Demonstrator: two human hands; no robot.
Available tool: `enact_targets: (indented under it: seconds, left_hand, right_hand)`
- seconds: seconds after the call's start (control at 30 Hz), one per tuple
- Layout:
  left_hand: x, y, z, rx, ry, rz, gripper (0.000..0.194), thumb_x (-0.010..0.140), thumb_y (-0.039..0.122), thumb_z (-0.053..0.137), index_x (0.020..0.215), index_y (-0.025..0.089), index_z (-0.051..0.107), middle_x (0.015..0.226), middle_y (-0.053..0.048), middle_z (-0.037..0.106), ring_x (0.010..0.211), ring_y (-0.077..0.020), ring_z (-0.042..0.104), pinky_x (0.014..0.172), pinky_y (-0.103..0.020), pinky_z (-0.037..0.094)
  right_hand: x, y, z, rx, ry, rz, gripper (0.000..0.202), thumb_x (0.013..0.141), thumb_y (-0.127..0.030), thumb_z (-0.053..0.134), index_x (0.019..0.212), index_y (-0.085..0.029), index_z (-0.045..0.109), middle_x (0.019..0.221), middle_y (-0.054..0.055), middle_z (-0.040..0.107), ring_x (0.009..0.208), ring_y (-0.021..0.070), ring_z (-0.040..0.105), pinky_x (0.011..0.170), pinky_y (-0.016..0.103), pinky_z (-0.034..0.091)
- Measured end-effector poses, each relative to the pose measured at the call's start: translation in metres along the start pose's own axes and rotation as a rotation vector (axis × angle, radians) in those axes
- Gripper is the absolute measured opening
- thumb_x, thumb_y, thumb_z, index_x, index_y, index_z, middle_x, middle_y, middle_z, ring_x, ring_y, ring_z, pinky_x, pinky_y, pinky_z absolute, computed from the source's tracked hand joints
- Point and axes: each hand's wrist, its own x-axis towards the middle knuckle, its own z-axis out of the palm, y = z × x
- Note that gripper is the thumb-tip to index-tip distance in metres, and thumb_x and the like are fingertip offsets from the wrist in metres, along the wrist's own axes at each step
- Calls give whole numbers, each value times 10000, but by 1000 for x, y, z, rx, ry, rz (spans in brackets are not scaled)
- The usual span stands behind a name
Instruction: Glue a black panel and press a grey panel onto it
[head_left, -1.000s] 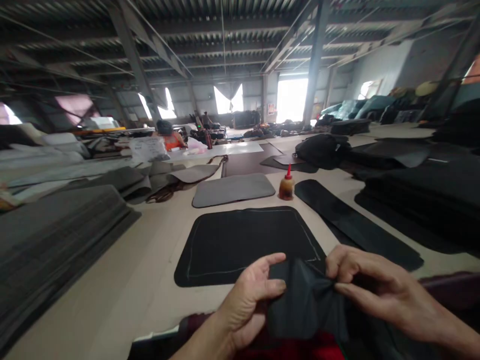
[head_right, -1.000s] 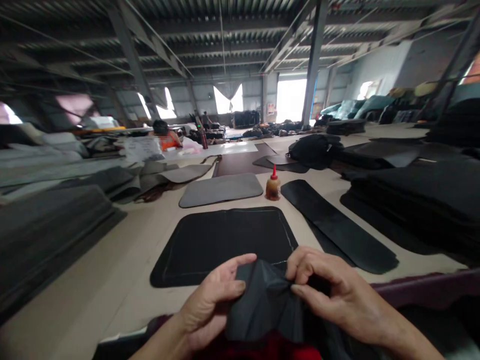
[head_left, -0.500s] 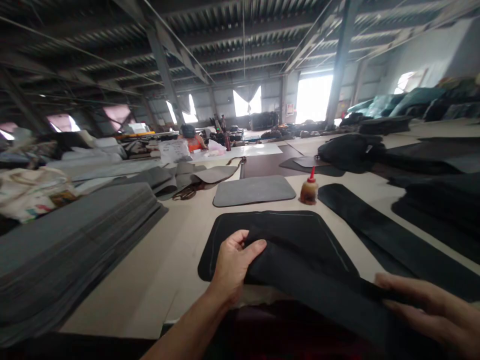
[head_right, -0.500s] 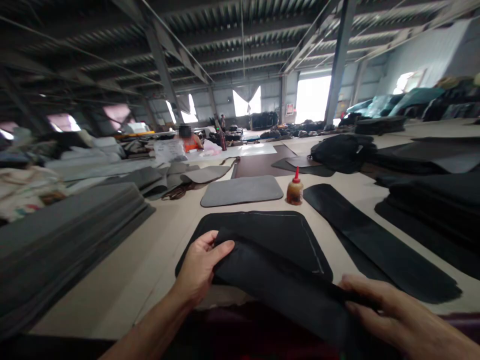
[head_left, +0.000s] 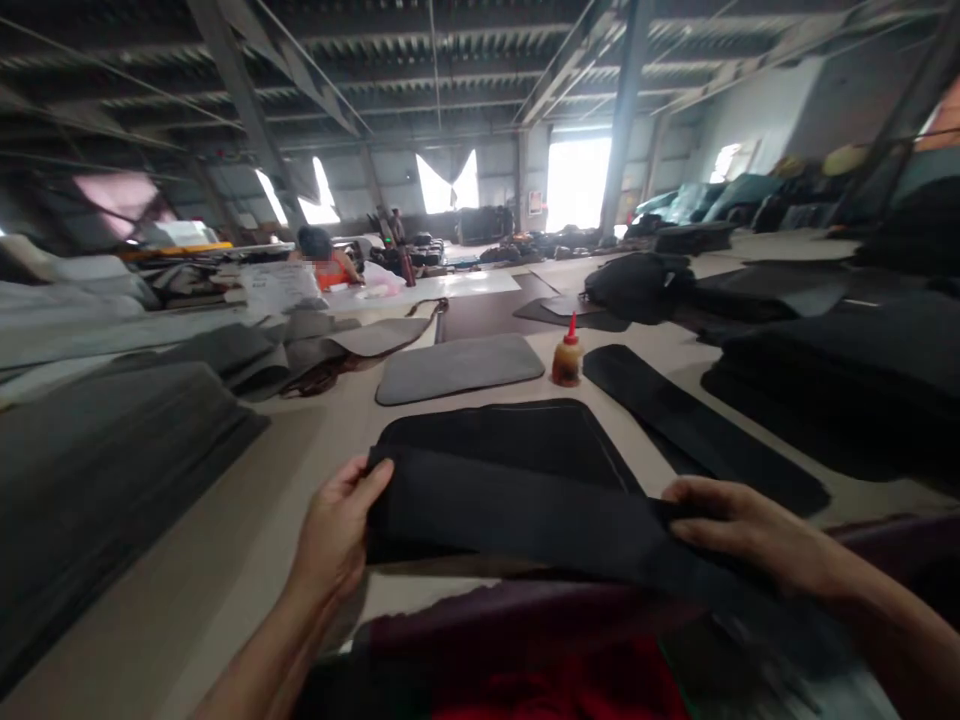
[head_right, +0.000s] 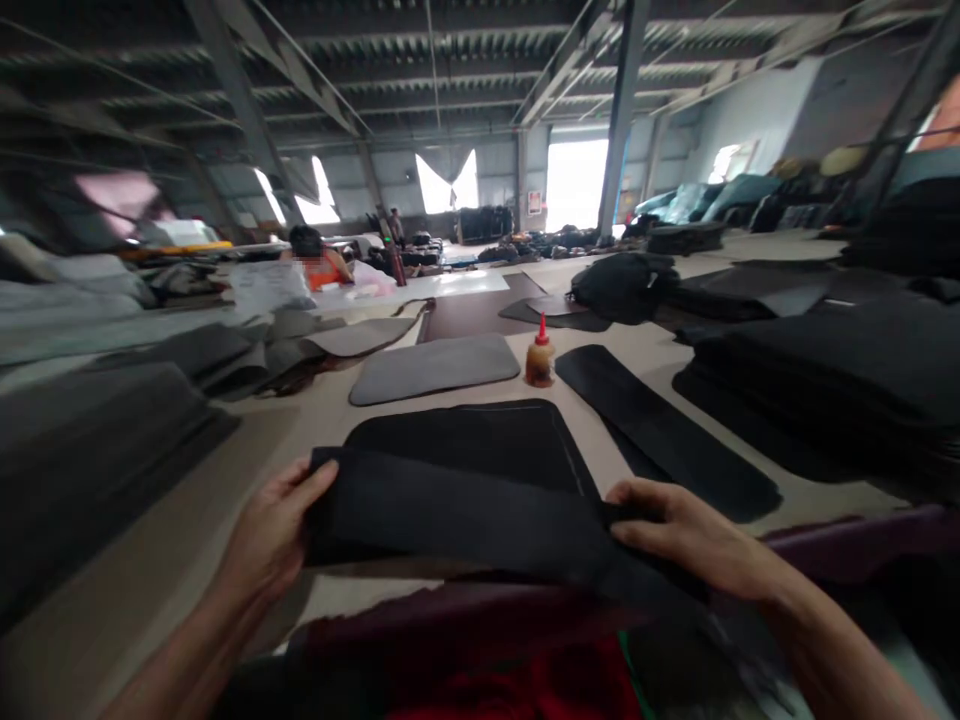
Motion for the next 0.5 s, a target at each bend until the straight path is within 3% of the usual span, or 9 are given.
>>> enact_targets:
  seconds: [0.13,0.33,0.5]
  left_hand:
    - [5,-4,-22,91,124,-36,531,506,390,894,942,159,698,790,-16,740,653,-154,665,596,-196,547]
    - [-1,3,-31,167,266,-112,493,456,326,829,906,172,702,743,36,729,660,-105,621,640,-128,519]
    - [-9,18,-29,293,404,-112,249,525,316,738,735,198,672,611,53,667,737,-122,628,616,-106,465]
  right_hand:
    - [11,10,2,153,116,27,407,735,-506,821,909,-212,600,703,-49,566,565,89,480,485,191,329]
    - [33,4,6,184,270,-32,398,660,-439,843,898,-191,643,709,-25,623,630,128,540,560,228,389]
    - [47,-1,5,172,283,-76,388,628,-458,841,824,-171,671,675,-17,628,616,135,542,586,251,407]
